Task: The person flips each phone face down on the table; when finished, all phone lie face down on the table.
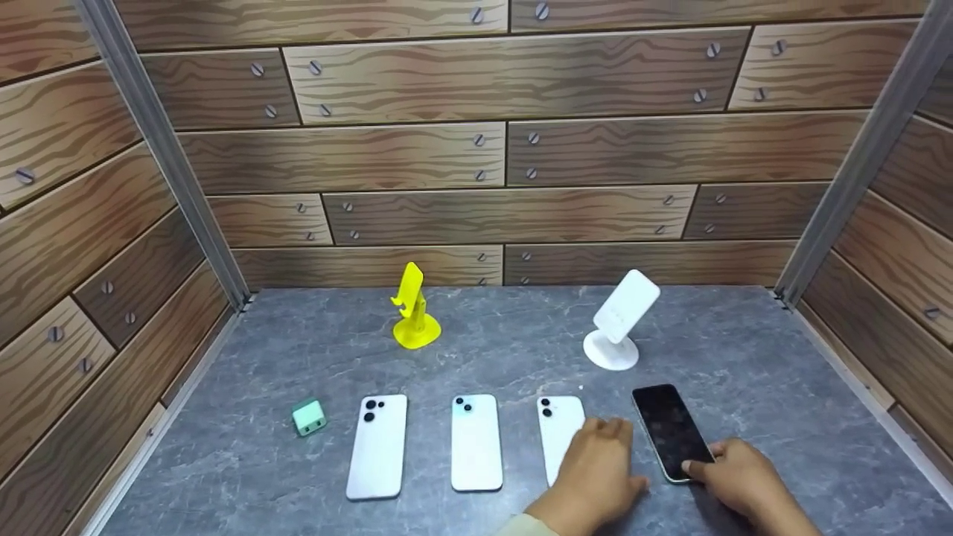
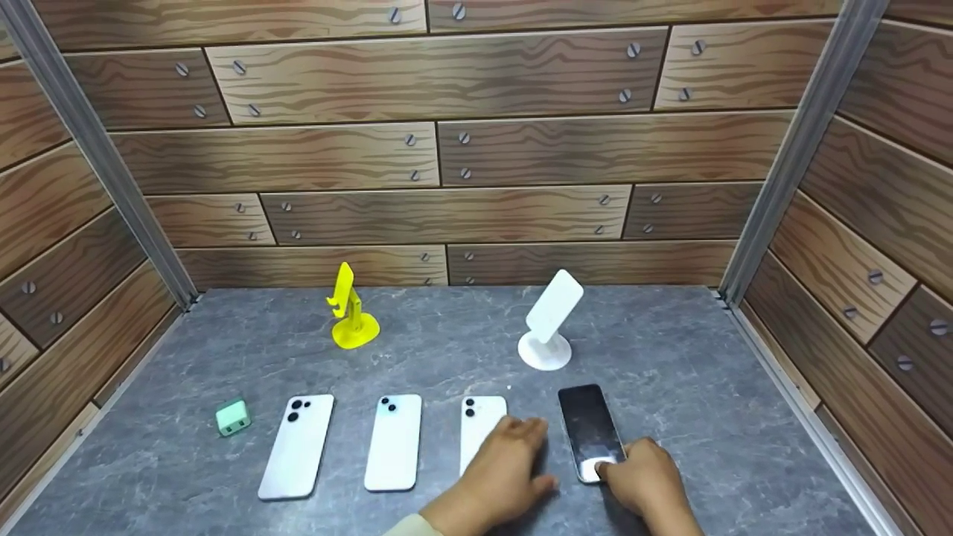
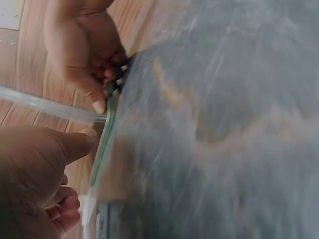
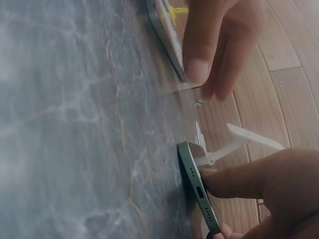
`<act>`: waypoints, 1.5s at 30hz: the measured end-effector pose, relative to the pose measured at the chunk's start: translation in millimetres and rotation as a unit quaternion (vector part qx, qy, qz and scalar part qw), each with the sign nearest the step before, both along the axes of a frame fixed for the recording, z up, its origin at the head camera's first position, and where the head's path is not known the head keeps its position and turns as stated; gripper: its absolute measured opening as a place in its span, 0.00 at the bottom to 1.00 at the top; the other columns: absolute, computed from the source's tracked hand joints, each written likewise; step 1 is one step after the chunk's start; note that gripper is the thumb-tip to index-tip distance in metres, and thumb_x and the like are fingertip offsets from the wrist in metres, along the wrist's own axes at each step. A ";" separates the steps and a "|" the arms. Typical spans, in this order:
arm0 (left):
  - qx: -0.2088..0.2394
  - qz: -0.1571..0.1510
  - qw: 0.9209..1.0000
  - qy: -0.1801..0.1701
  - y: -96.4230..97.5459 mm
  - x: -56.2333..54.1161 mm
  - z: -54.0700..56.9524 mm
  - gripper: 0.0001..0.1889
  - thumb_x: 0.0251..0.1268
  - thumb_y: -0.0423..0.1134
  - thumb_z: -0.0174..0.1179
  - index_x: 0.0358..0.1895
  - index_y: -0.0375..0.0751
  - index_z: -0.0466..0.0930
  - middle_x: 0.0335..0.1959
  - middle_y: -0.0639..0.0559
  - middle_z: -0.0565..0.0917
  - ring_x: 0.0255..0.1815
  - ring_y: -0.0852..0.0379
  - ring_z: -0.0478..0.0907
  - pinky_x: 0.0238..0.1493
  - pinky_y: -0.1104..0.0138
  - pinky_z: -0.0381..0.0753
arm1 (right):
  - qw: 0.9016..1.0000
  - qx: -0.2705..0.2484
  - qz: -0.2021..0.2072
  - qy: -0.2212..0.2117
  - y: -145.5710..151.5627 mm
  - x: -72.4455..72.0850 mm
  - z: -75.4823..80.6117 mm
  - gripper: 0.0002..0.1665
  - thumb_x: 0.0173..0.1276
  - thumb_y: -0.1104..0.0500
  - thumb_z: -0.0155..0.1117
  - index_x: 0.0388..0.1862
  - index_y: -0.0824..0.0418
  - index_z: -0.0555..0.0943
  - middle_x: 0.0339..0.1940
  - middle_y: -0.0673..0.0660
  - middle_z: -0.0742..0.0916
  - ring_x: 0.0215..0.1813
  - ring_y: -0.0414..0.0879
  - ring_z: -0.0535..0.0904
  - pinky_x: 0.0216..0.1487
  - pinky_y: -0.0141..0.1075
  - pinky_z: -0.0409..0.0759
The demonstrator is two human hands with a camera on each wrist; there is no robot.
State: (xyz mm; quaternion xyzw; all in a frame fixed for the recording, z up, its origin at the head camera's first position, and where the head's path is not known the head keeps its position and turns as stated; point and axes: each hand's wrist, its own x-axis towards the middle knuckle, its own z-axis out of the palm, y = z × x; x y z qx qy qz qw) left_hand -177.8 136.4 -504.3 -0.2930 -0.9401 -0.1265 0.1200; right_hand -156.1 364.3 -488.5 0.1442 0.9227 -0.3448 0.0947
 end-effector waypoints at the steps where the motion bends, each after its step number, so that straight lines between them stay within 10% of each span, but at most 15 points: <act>1: -0.002 -0.002 1.000 -0.007 1.9 0.8 -1.4 0.36 0.64 0.64 0.75 0.69 0.48 0.82 0.65 0.58 0.87 0.62 0.59 0.80 0.68 0.70 0.77 | 1.000 -0.008 -0.004 0.001 -0.3 0.6 -1.0 0.31 0.69 0.52 0.76 0.54 0.79 0.82 0.48 0.70 0.88 0.49 0.58 0.82 0.52 0.51 0.81; 12: 0.094 0.026 0.995 -0.003 0.1 -3.5 -1.4 0.19 0.70 0.53 0.73 0.56 0.47 0.88 0.53 0.59 0.93 0.50 0.60 0.82 0.58 0.71 0.80 | 0.995 0.038 -0.026 0.086 -15.6 18.3 10.7 0.25 0.71 0.52 0.75 0.53 0.72 0.82 0.40 0.60 0.92 0.44 0.53 0.87 0.45 0.52 0.82; 25: 0.178 0.066 0.981 -0.026 0.6 -9.2 1.8 0.25 0.74 0.50 0.71 0.64 0.36 0.88 0.51 0.47 0.94 0.51 0.56 0.85 0.60 0.68 0.83 | 0.981 0.121 -0.012 0.149 -43.3 26.8 14.9 0.13 0.66 0.56 0.79 0.36 0.60 0.83 0.29 0.49 0.87 0.30 0.48 0.82 0.35 0.51 0.79; 37: 0.274 0.093 0.953 -0.091 1.1 -16.5 10.0 0.28 0.76 0.51 0.69 0.67 0.33 0.86 0.50 0.44 0.94 0.52 0.52 0.89 0.59 0.61 0.88 | 0.957 0.167 0.032 0.235 -57.3 37.9 5.6 0.14 0.60 0.63 0.81 0.32 0.54 0.81 0.26 0.48 0.84 0.27 0.43 0.78 0.30 0.46 0.77; 45: 0.250 0.107 0.960 -0.070 -0.8 -19.2 12.1 0.26 0.77 0.51 0.69 0.63 0.32 0.88 0.48 0.39 0.94 0.50 0.48 0.90 0.57 0.58 0.88 | 0.956 0.187 0.067 0.217 -61.3 38.3 5.8 0.17 0.59 0.65 0.82 0.30 0.53 0.78 0.25 0.47 0.81 0.25 0.42 0.74 0.29 0.44 0.76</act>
